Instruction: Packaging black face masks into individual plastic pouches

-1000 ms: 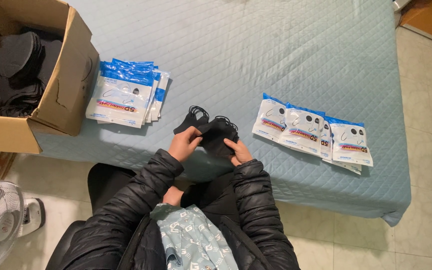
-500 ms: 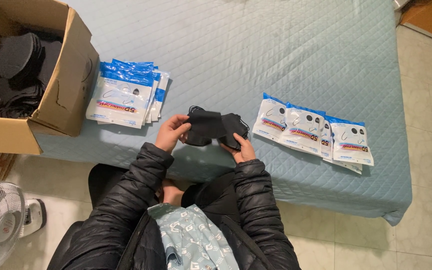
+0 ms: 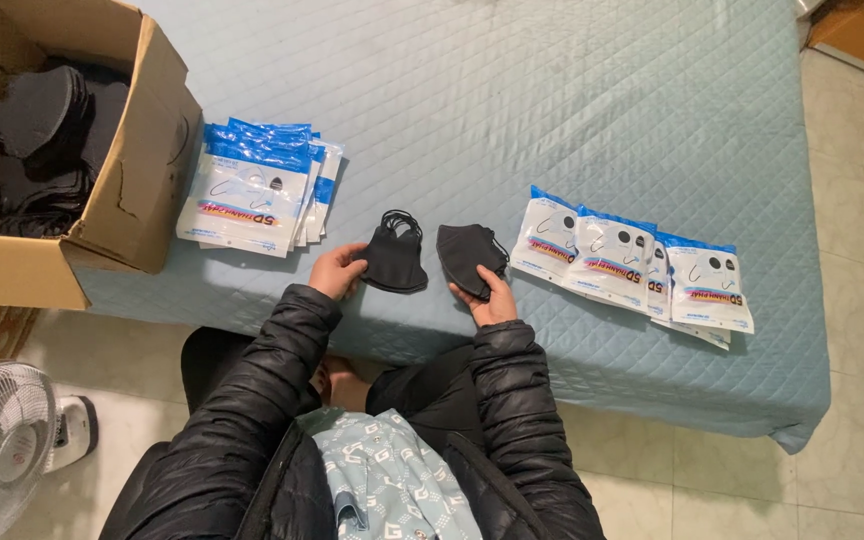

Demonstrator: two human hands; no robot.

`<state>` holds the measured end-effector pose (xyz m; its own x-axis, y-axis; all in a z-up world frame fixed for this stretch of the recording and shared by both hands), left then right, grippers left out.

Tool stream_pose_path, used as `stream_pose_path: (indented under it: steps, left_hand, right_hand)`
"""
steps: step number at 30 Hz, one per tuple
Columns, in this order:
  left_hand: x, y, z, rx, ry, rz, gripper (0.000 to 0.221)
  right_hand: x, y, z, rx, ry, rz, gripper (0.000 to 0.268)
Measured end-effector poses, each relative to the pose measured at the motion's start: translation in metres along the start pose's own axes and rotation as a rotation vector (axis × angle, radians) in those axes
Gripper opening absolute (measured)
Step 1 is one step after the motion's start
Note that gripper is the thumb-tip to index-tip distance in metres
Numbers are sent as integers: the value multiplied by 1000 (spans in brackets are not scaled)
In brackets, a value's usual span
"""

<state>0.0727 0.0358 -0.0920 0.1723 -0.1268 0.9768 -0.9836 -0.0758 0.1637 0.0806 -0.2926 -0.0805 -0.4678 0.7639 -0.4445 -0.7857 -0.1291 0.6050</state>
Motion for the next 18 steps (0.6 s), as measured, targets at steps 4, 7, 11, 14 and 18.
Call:
stream_pose_path:
  steps: [4,7,11,14,18]
  left_hand:
    - [3,1,1,-18,-14,14,36]
    - [8,4,1,-30,-17,12,39]
    - [14,8,0,-28,8,9,40]
    - [15,8,1,-32,27,9,41]
    - [10,8,0,-28,46,7,42]
  right_hand:
    - [1,1,-1,4,16,10,55]
    - [1,8,9,-52,52,22,56]
    - [2,6,7,-47,74,24,60]
    - [3,7,9,-25,73,43,52]
    - [5,17,22,-52,102,58,42]
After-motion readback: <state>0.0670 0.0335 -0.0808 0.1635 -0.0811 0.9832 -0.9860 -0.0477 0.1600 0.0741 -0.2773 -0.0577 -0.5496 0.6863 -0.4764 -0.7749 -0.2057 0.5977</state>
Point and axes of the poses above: each hand's wrist, its own y-axis away from the middle knuckle, its own z-axis out of the palm, x = y × z, the point moved 7 cm from there along -y, towards the middle knuckle, and after that the axes turned 7 degrees about z, right-handed, at the moved point
